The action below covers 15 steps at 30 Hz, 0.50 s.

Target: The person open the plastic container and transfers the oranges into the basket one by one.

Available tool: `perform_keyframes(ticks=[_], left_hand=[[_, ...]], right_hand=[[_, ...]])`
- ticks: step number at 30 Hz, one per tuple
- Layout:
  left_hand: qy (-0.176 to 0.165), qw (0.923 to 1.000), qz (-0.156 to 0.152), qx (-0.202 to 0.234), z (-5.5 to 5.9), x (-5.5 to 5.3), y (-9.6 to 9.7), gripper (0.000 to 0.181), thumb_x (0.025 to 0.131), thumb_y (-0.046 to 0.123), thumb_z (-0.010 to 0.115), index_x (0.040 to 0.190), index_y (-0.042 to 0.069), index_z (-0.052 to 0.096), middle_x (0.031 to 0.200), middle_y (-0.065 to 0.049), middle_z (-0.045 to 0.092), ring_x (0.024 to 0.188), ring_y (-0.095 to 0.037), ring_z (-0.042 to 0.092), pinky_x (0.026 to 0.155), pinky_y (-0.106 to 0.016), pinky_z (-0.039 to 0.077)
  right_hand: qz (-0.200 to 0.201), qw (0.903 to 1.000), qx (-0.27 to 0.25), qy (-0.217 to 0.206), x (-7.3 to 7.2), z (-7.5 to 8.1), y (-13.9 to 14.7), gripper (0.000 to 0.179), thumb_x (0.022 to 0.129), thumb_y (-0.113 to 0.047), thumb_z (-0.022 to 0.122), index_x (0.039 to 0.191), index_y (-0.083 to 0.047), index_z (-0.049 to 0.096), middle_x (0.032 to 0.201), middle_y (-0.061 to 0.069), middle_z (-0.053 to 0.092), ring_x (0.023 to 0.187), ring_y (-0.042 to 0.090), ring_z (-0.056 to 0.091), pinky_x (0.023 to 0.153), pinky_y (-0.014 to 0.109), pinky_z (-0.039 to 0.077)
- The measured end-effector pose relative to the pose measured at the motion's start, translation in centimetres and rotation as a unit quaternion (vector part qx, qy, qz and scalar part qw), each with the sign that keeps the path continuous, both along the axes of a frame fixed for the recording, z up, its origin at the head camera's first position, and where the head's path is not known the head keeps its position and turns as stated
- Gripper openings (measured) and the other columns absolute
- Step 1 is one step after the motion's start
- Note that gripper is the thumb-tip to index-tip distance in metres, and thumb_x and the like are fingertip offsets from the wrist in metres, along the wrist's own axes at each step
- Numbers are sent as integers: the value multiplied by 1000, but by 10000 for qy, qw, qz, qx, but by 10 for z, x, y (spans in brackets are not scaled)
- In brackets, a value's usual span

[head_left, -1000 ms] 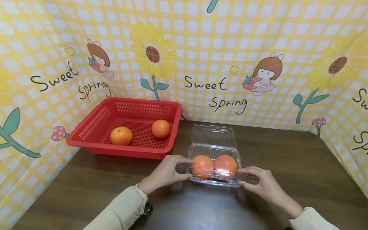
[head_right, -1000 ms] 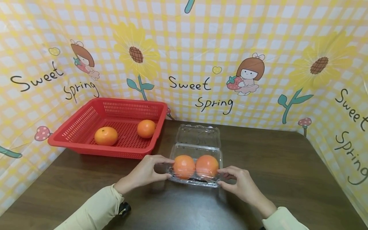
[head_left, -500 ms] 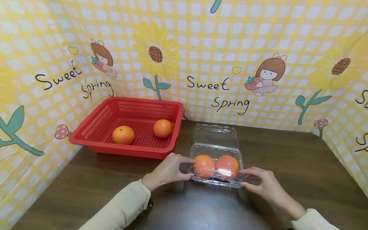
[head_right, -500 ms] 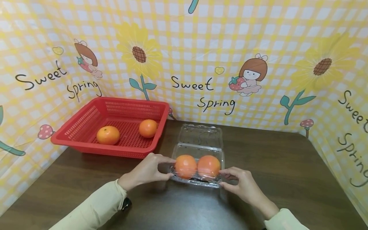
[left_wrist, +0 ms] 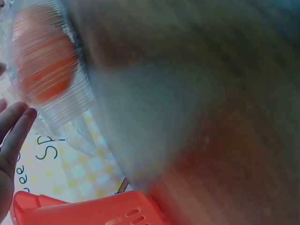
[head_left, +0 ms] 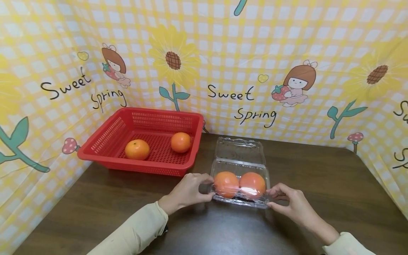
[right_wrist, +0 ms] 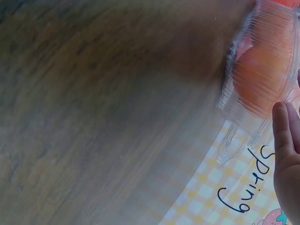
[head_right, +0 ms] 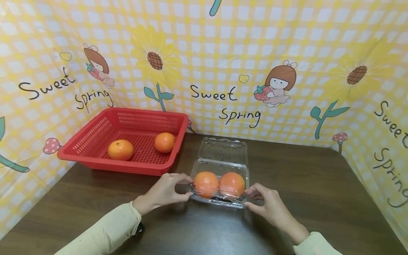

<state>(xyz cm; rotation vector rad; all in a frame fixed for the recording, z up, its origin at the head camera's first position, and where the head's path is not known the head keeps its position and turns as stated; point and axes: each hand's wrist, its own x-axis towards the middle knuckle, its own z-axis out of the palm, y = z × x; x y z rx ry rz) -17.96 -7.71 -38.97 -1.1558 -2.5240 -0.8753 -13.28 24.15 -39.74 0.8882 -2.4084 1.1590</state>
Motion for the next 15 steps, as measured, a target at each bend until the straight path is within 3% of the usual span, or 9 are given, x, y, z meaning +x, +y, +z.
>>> perform_keyframes(ticks=[4, 10, 15], left_hand=[[286, 9995, 9, 92, -3, 0, -1, 17, 69, 20, 72, 78, 13, 60, 78, 1, 66, 70, -10, 61, 64, -18, 48], [844, 9963, -185, -11, -4, -1, 0, 8, 70, 20, 71, 67, 13, 67, 84, -1, 68, 74, -9, 61, 66, -21, 47], [807, 9965, -192, 115, -3, 2, 2, 5, 71, 16, 70, 69, 11, 71, 81, 2, 68, 81, -9, 62, 71, -24, 48]], right_hand=[[7, 10000, 2, 21, 0, -1, -1, 31, 59, 11, 73, 73, -7, 52, 85, 10, 66, 76, 8, 62, 60, 24, 51], [156, 9998, -127, 44, 0, -3, 0, 23, 65, 3, 74, 73, -8, 56, 86, 10, 65, 79, 9, 61, 62, 24, 51], [230, 9994, -200, 141, 2, 0, -2, 23, 63, 9, 73, 72, -8, 59, 85, 13, 63, 80, 9, 61, 64, 18, 49]])
